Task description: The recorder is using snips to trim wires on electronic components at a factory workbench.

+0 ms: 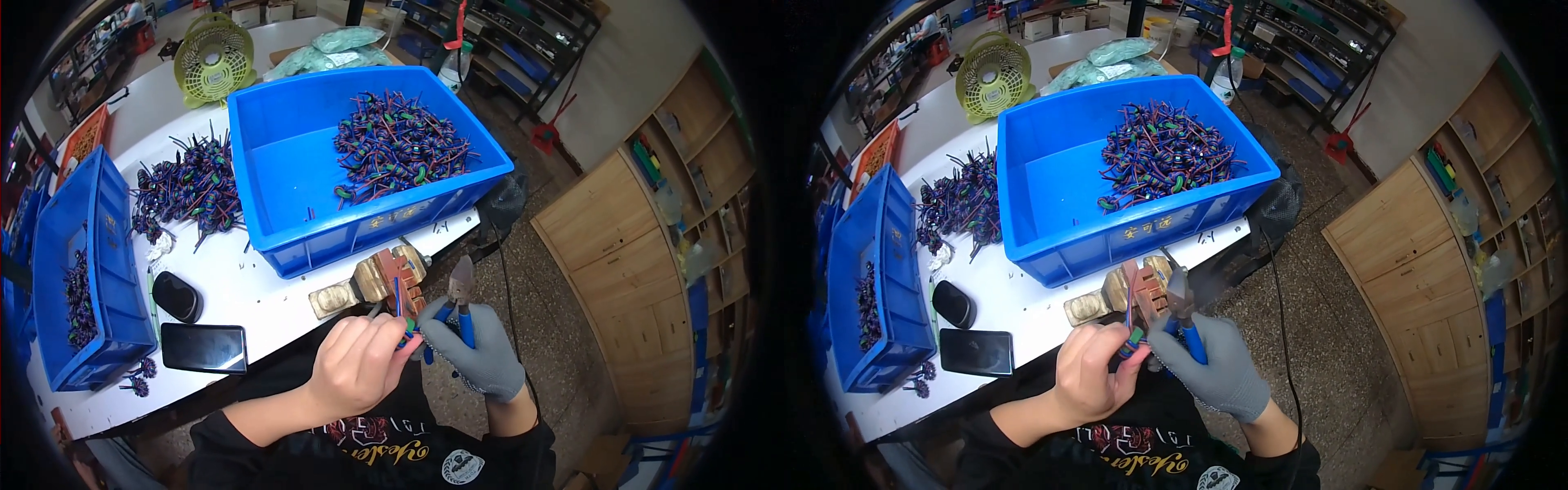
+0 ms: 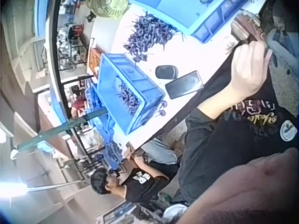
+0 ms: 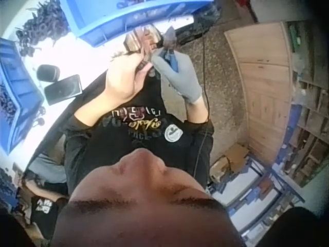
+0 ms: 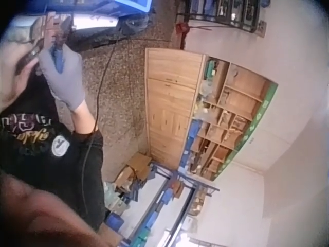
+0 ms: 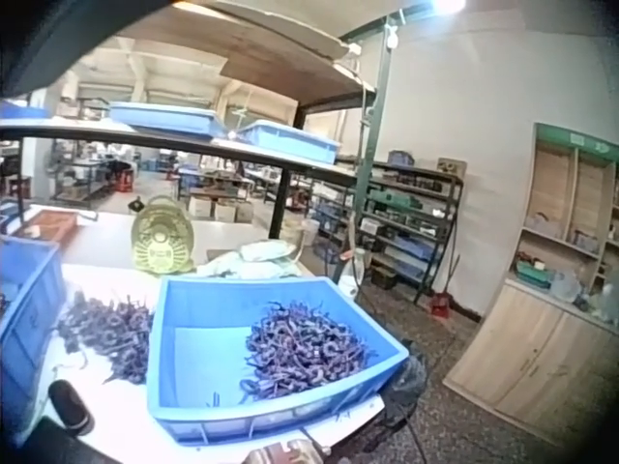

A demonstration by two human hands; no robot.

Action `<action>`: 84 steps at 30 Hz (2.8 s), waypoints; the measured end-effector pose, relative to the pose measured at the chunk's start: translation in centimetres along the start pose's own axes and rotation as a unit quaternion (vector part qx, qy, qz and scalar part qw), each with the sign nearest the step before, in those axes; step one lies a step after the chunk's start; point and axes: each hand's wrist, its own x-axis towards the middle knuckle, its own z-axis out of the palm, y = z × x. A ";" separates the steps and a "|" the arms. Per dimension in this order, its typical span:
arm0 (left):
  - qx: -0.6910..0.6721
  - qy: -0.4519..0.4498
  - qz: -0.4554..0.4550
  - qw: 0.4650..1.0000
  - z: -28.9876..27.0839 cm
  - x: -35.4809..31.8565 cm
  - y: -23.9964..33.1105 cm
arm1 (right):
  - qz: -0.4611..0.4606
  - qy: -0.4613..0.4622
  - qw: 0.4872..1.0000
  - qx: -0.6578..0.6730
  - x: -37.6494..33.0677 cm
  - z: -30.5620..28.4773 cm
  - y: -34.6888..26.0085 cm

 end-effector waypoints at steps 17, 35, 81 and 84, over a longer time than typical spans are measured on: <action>-0.004 -0.008 0.014 1.000 1.0 -1.3 -1.9 | -0.049 -0.053 0.996 -0.057 1.8 -1.5 0.4; 0.064 -0.066 -0.002 0.996 0.8 -0.6 -2.6 | -0.186 -0.046 0.947 -0.257 5.3 -2.4 0.4; 0.103 -0.133 0.030 0.985 1.4 -0.6 -2.8 | 0.094 -0.064 0.993 -0.020 -2.1 -3.9 7.6; 0.103 -0.124 0.034 0.986 1.4 -0.5 -2.8 | 0.101 -0.090 0.984 -0.112 -2.7 -4.2 7.3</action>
